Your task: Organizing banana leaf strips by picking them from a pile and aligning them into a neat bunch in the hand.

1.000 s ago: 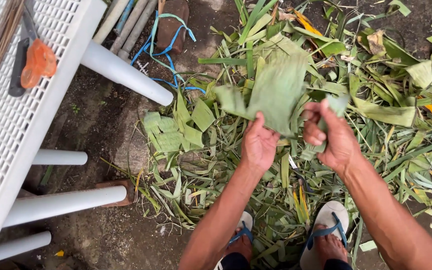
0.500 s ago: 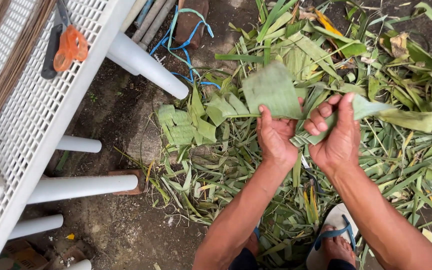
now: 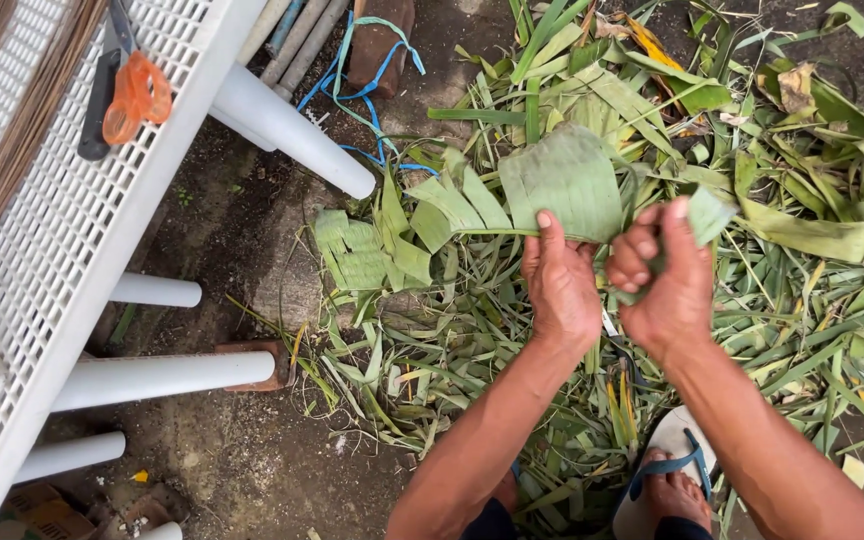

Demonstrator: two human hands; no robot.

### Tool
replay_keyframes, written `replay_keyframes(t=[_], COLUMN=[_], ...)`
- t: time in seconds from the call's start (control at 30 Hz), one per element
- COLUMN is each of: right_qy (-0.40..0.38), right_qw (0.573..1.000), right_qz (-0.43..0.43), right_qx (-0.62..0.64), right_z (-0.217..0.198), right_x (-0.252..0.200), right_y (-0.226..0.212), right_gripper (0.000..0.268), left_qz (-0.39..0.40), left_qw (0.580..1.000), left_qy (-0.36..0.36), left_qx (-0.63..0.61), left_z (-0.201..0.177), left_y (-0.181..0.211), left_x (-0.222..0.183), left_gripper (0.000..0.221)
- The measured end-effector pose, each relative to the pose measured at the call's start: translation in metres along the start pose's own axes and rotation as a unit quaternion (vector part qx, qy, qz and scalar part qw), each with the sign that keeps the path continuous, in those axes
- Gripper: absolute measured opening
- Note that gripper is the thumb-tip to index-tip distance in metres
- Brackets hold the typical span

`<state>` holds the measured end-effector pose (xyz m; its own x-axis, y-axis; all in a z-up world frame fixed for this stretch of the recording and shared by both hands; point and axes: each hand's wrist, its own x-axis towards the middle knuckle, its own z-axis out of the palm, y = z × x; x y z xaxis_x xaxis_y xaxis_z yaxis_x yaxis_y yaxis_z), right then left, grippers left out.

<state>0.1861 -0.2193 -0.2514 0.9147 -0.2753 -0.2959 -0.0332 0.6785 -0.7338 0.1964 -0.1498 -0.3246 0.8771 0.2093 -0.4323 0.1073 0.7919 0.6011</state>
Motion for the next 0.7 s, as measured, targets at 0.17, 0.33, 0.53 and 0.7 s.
replay_keyframes(t=[0.17,0.33,0.53,0.7], right_qy=[-0.016,-0.033,-0.011,0.057], right_qw=[0.991,0.946,0.907,0.961], right_qz=[0.014,0.012,0.120,0.112], right_qx=[-0.135,-0.324,-0.404,-0.248], right_z=[-0.035,-0.039,-0.035,-0.056], right_x=[0.013,0.010,0.010,0.023], right_y=[-0.028,-0.035,-0.046,-0.057], right_gripper=[0.026,0.043,0.011,0.007], left_qz=[-0.013,-0.029,-0.050,-0.062], left_qw=[0.997,0.996,0.985,0.994], left_qy=[-0.073,-0.079,-0.165,-0.068], left_qx=[0.007,-0.007,0.001,-0.052], left_z=[-0.008,-0.027,-0.028,-0.042], left_y=[0.029,0.024,0.035,0.047], left_x=[-0.017,-0.016,-0.022,-0.002], left_gripper=[0.032,0.017,0.022,0.030])
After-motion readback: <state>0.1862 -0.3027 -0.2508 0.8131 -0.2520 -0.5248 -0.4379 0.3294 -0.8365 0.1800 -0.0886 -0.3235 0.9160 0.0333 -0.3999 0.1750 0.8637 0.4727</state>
